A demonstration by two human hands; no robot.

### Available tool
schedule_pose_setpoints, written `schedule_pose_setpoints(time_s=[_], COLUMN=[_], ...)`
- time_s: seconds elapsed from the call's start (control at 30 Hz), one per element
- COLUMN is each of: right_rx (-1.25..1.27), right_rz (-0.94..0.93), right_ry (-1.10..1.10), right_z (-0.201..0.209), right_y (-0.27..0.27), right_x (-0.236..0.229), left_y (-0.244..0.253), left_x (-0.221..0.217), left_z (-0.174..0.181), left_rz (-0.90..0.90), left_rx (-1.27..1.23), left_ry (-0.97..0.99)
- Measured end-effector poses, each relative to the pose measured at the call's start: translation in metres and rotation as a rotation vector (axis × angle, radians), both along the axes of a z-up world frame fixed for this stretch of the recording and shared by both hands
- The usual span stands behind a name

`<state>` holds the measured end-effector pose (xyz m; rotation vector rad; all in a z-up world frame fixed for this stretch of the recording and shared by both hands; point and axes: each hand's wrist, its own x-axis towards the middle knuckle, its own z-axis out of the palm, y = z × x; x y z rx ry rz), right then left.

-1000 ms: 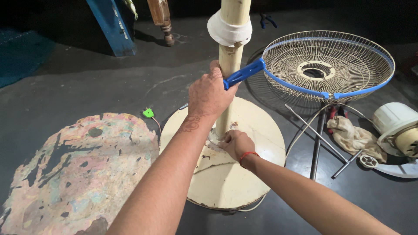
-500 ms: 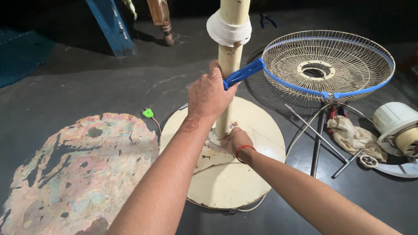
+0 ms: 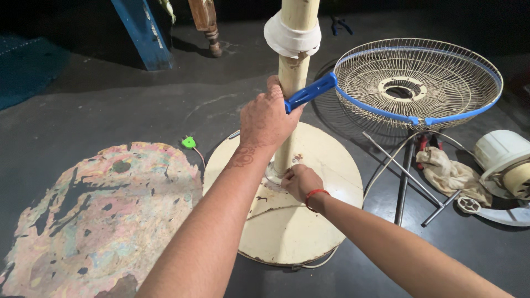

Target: The person uses a screwdriver to loosen and remove a plastic collar from the base of a standing fan. After removing the collar, the person wipes the base surface with a cloth.

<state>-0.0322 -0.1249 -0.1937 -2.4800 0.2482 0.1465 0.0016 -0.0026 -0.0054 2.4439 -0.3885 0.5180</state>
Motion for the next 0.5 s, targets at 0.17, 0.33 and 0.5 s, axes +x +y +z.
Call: schedule_pose_setpoints(time_s=[0.17, 0.33, 0.5], right_rx=[0.105, 0.068, 0.030], right_rz=[0.064, 0.150, 0.142], right_ry=[-0.035, -0.172, -0.075], right_z=[0.001, 0.002, 0.010], right_y=[-0.011, -0.025, -0.032], right_x=[0.000, 0.009, 0.012], left_y=[0.001, 0.000, 0.000], left_x=[0.000, 0.000, -0.001], left_z=[0.001, 0.001, 0.002], left_rz=[-0.005, 0.005, 0.014], left_rx=[0.000, -0.002, 0.005], left_ry=[0.024, 0.023, 0.041])
